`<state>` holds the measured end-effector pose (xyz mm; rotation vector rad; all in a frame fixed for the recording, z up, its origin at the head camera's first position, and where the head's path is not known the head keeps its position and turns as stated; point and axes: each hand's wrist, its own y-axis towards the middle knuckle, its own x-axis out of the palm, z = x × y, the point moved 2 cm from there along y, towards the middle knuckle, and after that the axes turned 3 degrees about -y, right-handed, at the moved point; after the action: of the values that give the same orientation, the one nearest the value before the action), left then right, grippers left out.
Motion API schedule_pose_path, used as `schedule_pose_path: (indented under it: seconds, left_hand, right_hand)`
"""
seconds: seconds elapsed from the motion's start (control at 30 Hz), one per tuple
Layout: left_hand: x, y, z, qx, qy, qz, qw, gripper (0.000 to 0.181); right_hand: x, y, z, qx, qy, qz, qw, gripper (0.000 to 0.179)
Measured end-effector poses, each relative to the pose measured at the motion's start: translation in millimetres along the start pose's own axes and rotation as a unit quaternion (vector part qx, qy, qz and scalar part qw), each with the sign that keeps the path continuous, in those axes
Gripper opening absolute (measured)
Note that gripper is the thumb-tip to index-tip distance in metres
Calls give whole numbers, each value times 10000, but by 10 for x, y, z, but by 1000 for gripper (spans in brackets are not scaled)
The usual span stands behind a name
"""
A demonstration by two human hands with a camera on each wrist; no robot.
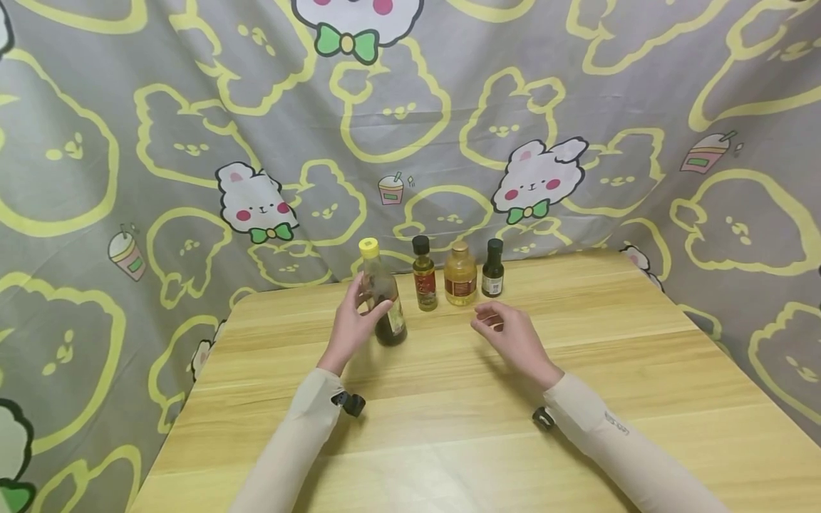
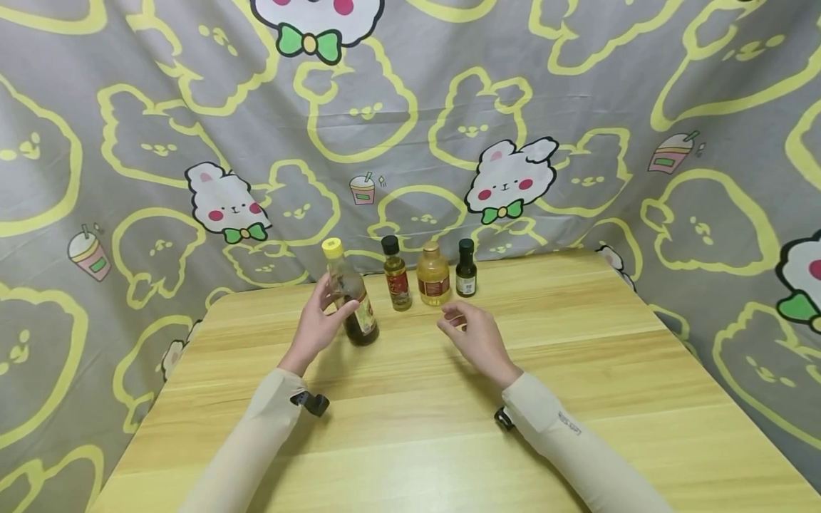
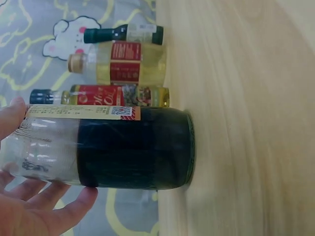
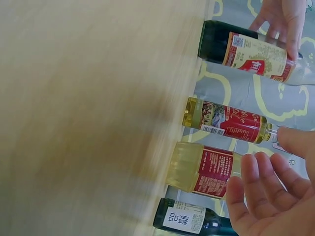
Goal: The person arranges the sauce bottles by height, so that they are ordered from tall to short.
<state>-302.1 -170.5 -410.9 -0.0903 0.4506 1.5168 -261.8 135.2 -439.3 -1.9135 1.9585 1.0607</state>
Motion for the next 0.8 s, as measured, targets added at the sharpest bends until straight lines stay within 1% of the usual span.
schedule_pose_path:
  seconds: [0.2, 0.5, 0.73, 0.8]
  left_hand:
    - [9, 144, -17, 121, -149, 29, 9998, 83]
    - [22, 332, -70, 78, -38, 182, 9998, 81]
    - [57, 447, -74, -166, 101, 245, 9995, 91]
    - [71, 480, -71, -184, 167, 285, 9993, 92]
  right_hand:
    - [-22, -32, -27, -29, -13, 16, 10000, 27]
    - [-38, -64, -50, -5, -77, -12, 10000, 30]
    - [-61, -88, -29, -27, -107, 30, 9999, 30]
    - [-61, -91, -17, -31, -120, 55, 9999, 30]
